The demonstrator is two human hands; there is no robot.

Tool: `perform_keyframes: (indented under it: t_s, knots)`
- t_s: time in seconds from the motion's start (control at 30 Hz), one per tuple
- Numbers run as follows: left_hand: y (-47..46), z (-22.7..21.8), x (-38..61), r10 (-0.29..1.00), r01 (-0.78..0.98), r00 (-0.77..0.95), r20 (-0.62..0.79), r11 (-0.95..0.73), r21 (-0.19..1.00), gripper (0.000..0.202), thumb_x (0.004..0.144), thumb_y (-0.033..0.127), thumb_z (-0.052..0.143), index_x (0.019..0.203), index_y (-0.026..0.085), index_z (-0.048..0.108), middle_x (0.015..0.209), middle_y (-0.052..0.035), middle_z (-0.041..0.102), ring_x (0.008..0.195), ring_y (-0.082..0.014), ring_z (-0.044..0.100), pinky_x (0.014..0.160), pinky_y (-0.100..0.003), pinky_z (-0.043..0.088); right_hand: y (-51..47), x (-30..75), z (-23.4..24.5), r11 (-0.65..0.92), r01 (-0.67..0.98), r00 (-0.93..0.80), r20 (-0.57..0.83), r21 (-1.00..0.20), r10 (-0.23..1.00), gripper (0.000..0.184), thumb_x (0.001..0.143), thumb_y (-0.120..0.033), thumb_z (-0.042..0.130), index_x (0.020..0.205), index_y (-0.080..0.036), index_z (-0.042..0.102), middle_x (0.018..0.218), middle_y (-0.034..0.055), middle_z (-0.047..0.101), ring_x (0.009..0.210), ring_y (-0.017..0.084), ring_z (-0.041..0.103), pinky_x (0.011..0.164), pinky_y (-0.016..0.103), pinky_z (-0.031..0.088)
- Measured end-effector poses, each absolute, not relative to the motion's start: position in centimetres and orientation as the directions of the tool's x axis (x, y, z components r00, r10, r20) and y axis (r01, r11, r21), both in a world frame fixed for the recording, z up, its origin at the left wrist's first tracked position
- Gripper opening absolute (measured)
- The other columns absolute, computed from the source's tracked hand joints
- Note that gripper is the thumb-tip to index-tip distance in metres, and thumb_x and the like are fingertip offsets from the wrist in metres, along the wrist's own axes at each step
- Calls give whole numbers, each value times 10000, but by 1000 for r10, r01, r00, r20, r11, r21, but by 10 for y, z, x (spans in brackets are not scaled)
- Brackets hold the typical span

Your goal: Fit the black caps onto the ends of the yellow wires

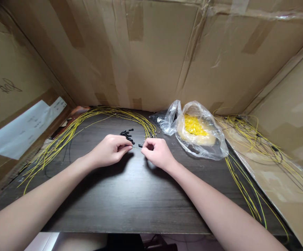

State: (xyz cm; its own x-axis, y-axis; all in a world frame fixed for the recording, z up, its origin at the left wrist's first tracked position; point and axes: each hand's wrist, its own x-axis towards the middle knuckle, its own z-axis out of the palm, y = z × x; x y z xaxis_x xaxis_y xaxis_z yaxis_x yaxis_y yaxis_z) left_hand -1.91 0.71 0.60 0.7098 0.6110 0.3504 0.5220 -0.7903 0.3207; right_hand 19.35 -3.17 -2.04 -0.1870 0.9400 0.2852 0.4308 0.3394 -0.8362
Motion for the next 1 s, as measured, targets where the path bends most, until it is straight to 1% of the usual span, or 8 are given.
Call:
perform_keyframes:
  t_s: [0.13,0.2,0.27,0.33,0.43,0.5,0.77,1.0]
  knots:
    - [6,6,-19,587,501,728,355,-809,309,144,875,167,598,864,155,741,780,-45,736,659,-157,619,634,-277,437,-33,194,-18,366,407,-92,361,-837,928,124,794,-168,548,674,-172,581,677,-1,602,644,133,534,616,254,409]
    - [4,6,-18,574,486,737,358,-817,309,148,880,166,592,873,155,740,778,-45,730,663,-155,615,636,-275,437,-34,193,-17,401,427,-89,404,-810,910,94,821,-183,566,738,-174,608,750,11,622,699,141,552,640,260,417]
    - [3,6,-17,567,478,738,366,-822,309,152,886,170,589,877,151,740,757,-46,715,653,-153,607,627,-274,433,-35,192,-17,450,467,-133,443,-761,887,60,833,-191,592,793,-177,635,821,24,636,774,155,569,679,270,425]
    - [1,6,-16,560,470,740,372,-826,311,158,890,170,585,883,150,741,741,-45,701,642,-151,599,619,-272,431,-35,190,-17,497,506,-204,462,-705,863,37,830,-187,619,810,-181,649,845,32,638,830,168,571,720,285,427]
    - [-2,6,-14,552,456,748,368,-831,319,162,892,155,576,879,152,737,752,-46,699,654,-150,602,628,-270,437,-36,189,-20,559,529,-310,468,-639,828,38,815,-152,639,793,-181,649,819,26,644,827,169,563,753,300,419]
    - [-3,5,-13,549,448,750,369,-832,327,162,890,142,571,865,151,731,769,-47,705,672,-151,607,643,-270,442,-36,189,-21,587,521,-350,472,-620,809,66,810,-125,635,775,-180,641,791,17,649,795,162,556,748,300,415]
    - [-4,6,-12,562,450,739,371,-822,348,145,881,141,584,846,149,725,755,-36,697,649,-141,588,625,-267,425,-37,188,-22,586,482,-327,487,-651,810,150,762,-58,612,676,-176,577,695,-6,619,705,141,539,703,278,407]
    - [5,5,-15,652,553,678,341,-757,347,139,872,183,609,860,148,742,736,-50,703,637,-155,600,619,-273,428,-35,189,-21,542,501,-268,474,-675,839,174,726,-55,584,617,-177,524,657,-9,574,672,136,516,664,267,389]
